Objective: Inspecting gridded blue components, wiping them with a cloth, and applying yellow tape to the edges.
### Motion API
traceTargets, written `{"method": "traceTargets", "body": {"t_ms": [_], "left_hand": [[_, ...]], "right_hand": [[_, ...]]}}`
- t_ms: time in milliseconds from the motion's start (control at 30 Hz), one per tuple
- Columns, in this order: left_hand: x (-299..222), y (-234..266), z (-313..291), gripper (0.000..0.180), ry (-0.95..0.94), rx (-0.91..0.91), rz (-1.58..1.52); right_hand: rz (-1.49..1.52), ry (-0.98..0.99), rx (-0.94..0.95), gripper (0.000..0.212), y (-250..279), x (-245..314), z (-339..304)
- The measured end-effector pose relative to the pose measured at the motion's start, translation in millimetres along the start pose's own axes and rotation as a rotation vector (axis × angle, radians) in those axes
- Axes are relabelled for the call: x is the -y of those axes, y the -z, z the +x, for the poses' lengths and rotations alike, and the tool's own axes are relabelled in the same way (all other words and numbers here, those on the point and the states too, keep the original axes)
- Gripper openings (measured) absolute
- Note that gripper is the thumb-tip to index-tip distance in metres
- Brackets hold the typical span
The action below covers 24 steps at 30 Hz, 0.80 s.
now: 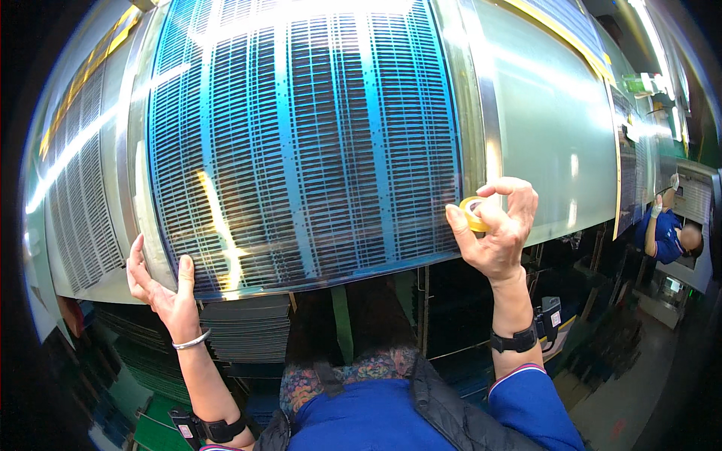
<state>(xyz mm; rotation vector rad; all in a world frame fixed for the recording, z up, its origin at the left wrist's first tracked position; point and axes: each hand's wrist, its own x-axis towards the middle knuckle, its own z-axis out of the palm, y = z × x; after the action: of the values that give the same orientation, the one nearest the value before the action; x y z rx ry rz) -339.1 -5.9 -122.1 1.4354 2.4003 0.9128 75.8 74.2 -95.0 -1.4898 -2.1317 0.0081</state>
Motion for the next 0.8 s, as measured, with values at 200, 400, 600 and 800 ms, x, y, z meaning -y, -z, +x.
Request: {"method": "traceTargets", "body": {"t_ms": [200, 400, 600, 800], "left_hand": [[3.6, 1.9, -2.9, 0.069, -0.003, -0.002, 0.078], [-1.5, -5.0, -7.5, 0.047, -0.267, -0.128, 0.312], [-38.7, -18.0, -41.1, 0.042, -0.434, 0.118, 0.388], [-132.2, -65.3, -89.7, 0.089, -0.558, 0.531, 0.157]], "right_hand": [[-0.094, 0.089, -0.035, 0.024, -10.2, 9.8, -3.5], [-0.159, 0.067, -0.022, 0.018, -18.0, 26.6, -8.5], [-0.170, 0.036, -0.016, 0.017, -17.4, 29.0, -11.1], [-0.149, 0.001, -0.037, 0.015, -19.4, 29.9, -14.3]]}}
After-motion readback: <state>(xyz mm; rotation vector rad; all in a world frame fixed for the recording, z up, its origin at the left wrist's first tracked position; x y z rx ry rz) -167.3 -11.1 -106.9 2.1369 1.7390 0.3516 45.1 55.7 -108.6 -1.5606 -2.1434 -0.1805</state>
